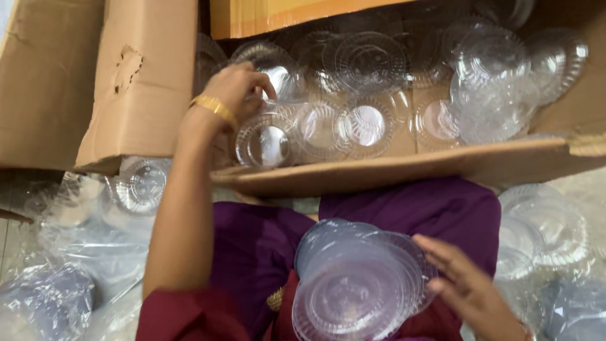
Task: The person sits on the floor and repeatedly picks clear plastic plates from a cardboard box, stacks them in hand, and places them into a plastic bag. The person handles the plates one at a time and accumulates a stack before bagging them.
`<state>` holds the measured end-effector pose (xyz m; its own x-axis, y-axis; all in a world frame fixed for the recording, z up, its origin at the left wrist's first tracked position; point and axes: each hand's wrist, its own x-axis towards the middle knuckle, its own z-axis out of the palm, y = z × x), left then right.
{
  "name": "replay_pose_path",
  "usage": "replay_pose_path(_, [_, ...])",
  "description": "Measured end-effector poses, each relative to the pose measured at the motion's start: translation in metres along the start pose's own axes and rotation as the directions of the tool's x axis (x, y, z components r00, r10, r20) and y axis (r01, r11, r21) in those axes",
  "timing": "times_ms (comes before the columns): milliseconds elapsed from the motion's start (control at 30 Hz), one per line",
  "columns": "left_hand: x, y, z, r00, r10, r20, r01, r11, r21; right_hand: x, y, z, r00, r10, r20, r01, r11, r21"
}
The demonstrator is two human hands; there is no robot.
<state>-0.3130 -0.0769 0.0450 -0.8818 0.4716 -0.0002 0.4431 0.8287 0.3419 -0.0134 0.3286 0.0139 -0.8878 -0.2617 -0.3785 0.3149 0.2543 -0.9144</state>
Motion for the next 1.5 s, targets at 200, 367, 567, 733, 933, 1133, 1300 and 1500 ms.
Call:
replay_pose_path(200, [-0.158, 0.13, -0.023, 0.832, 0.374, -0.41, -0.471, 0.867, -0.164, -0.013, -0.025, 0.006, 0.94, -0.341, 0.016, 0.168, 0.504, 0.847])
replay_pose_path(367, [-0.24, 0.184, 0.012, 0.929, 0.207, -0.306, -0.357, 0.715, -0.601, -0.024, -0.021, 0.044, 0.982, -0.087, -0.17, 0.147, 0.912, 0.383])
replay_pose_path(567, [-0.288, 0.198, 0.048, 0.91, -0.18, -0.375, -0.123, 0.745, -0.656, -0.057, -0.036, 0.043, 0.926, -0.082, -0.369, 0.134, 0.984, 0.12])
replay_pose_path(733, [-0.3, 0.198, 0.077, 0.858, -0.491, -0.153, 0.227, 0.629, -0.744, -0.074, -0.039, 0.036, 0.909, -0.202, -0.364, 0.166, 0.978, -0.128])
replay_pose_path(933, [-0.301, 0.233, 0.093, 0.884, -0.463, -0.065, 0.293, 0.657, -0.694, -0.053, -0.002, 0.063, 0.953, 0.07, -0.293, -0.17, 0.929, -0.329])
replay_pose_path(1133, [-0.296, 0.278, 0.085, 0.937, -0.099, -0.334, -0.106, 0.832, -0.545, -0.043, 0.038, 0.055, 0.959, -0.006, -0.282, 0.071, 0.973, 0.221])
replay_pose_path(1300, [-0.295, 0.266, 0.077, 0.861, -0.023, -0.508, -0.272, 0.824, -0.498, -0.057, 0.068, -0.006, 0.902, -0.38, -0.203, 0.425, 0.71, 0.562])
replay_pose_path(1500, [-0.278, 0.219, 0.091, 0.861, -0.508, -0.036, 0.408, 0.73, -0.549, -0.082, 0.077, -0.048, 0.87, -0.446, -0.209, 0.487, 0.713, 0.504])
